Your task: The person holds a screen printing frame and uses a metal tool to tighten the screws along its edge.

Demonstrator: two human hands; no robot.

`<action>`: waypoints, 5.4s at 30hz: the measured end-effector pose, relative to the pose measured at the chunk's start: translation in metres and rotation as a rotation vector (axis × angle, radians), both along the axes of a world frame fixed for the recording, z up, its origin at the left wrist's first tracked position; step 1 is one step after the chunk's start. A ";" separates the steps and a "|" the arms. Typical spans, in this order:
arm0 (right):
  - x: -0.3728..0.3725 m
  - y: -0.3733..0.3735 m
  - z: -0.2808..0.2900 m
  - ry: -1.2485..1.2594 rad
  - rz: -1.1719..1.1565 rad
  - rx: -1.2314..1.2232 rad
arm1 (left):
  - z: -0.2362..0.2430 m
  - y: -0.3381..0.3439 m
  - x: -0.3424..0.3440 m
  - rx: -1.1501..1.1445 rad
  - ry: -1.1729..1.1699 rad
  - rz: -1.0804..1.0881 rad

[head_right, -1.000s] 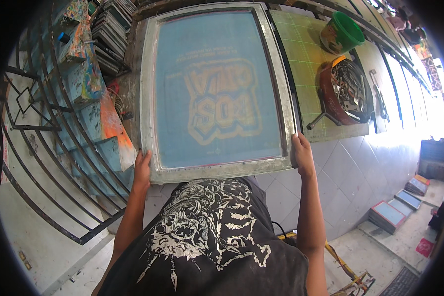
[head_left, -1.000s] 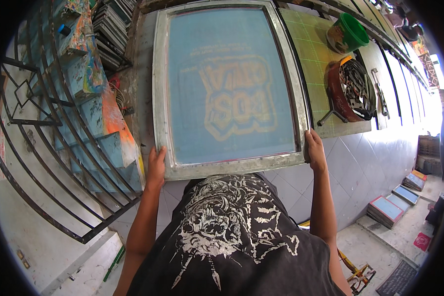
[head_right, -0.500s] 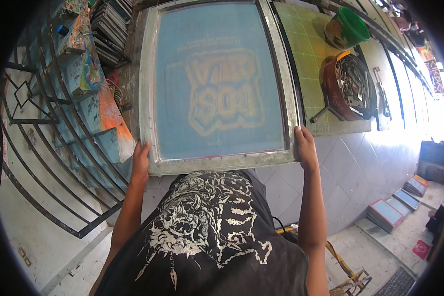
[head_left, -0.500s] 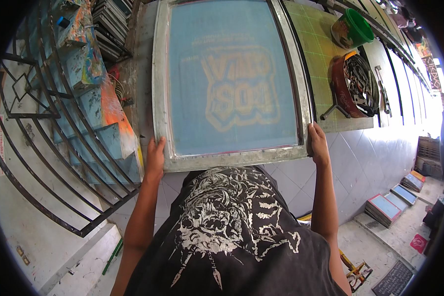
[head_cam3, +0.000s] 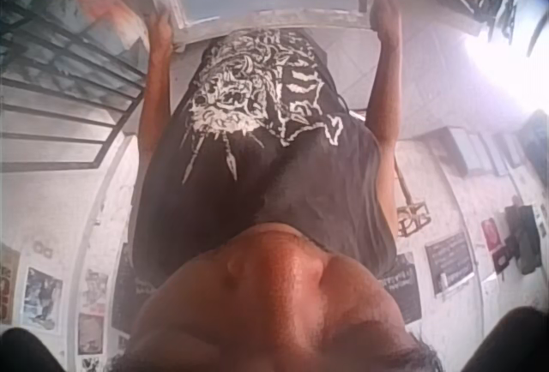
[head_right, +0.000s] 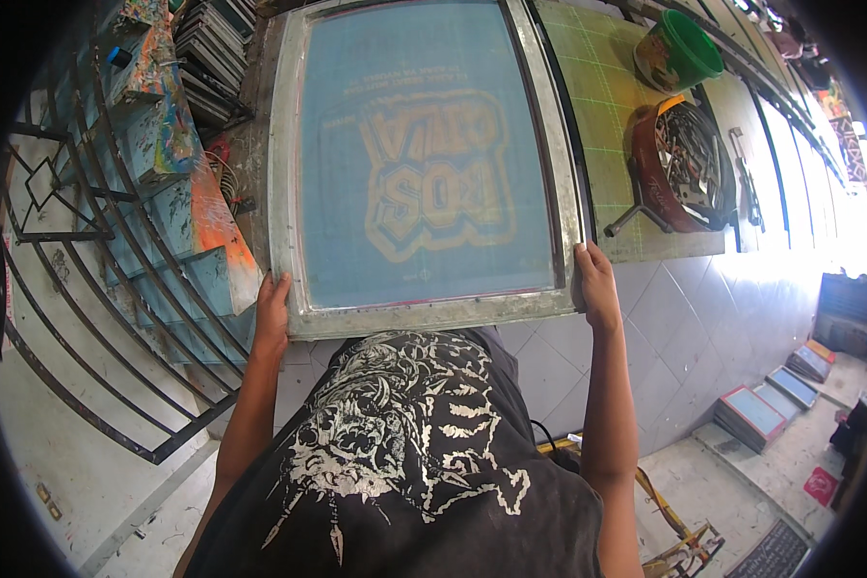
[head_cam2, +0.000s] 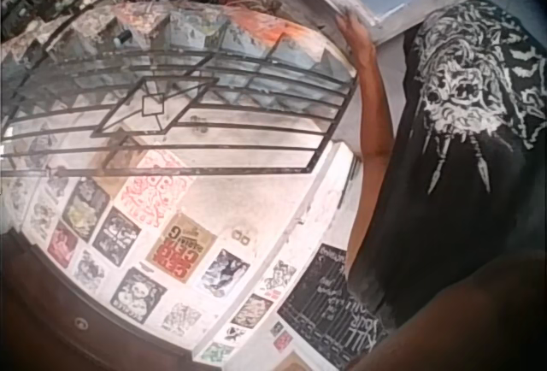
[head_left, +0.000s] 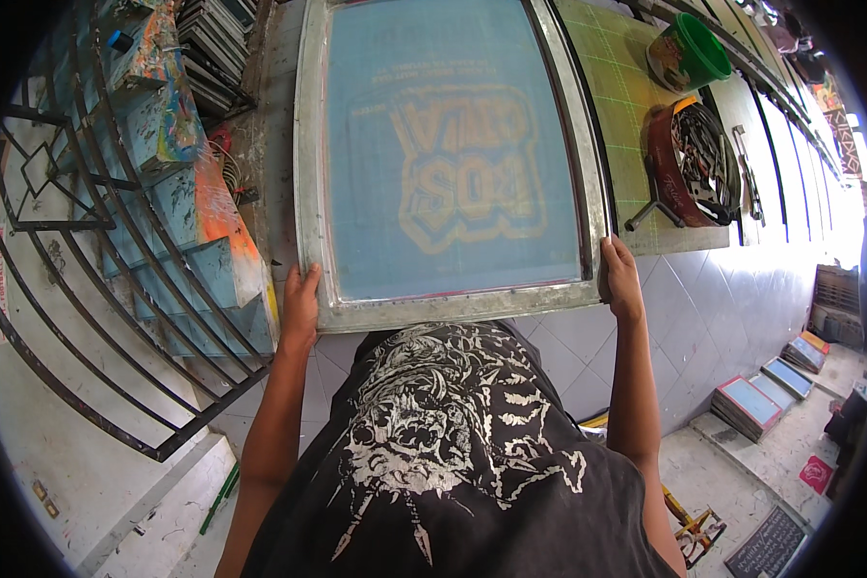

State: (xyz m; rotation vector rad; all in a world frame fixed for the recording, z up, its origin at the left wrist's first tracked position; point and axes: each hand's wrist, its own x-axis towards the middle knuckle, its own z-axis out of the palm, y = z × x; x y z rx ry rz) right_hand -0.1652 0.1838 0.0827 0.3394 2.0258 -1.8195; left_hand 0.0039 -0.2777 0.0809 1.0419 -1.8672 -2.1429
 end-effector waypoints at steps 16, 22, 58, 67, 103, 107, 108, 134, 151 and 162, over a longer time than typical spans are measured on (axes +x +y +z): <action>0.000 0.001 -0.001 0.005 0.012 -0.006 | 0.003 0.002 -0.001 -0.030 0.014 -0.010; 0.000 -0.002 0.002 -0.001 -0.005 -0.008 | -0.001 0.000 0.000 -0.009 0.012 -0.004; 0.002 -0.010 0.007 0.259 0.016 0.354 | 0.000 -0.006 -0.004 -0.066 -0.048 -0.065; 0.059 -0.121 0.064 0.807 0.855 0.937 | -0.004 -0.007 -0.002 -0.040 -0.027 -0.052; 0.002 -0.008 -0.001 0.234 -0.007 0.253 | -0.006 -0.011 -0.002 -0.002 -0.028 -0.086; -0.003 -0.008 0.010 0.065 0.014 0.059 | -0.005 -0.010 0.000 -0.003 -0.007 -0.079; -0.004 -0.008 0.011 0.046 0.015 0.040 | -0.006 -0.011 0.000 -0.005 -0.006 -0.085; -0.003 -0.015 0.011 0.070 -0.010 -0.008 | 0.000 -0.009 -0.002 -0.044 -0.040 -0.086; -0.008 -0.001 0.003 0.012 0.011 0.076 | -0.008 -0.014 0.001 -0.065 -0.085 -0.067; -0.115 -0.034 0.050 0.246 -0.115 0.227 | 0.005 -0.005 -0.003 -0.033 -0.036 -0.030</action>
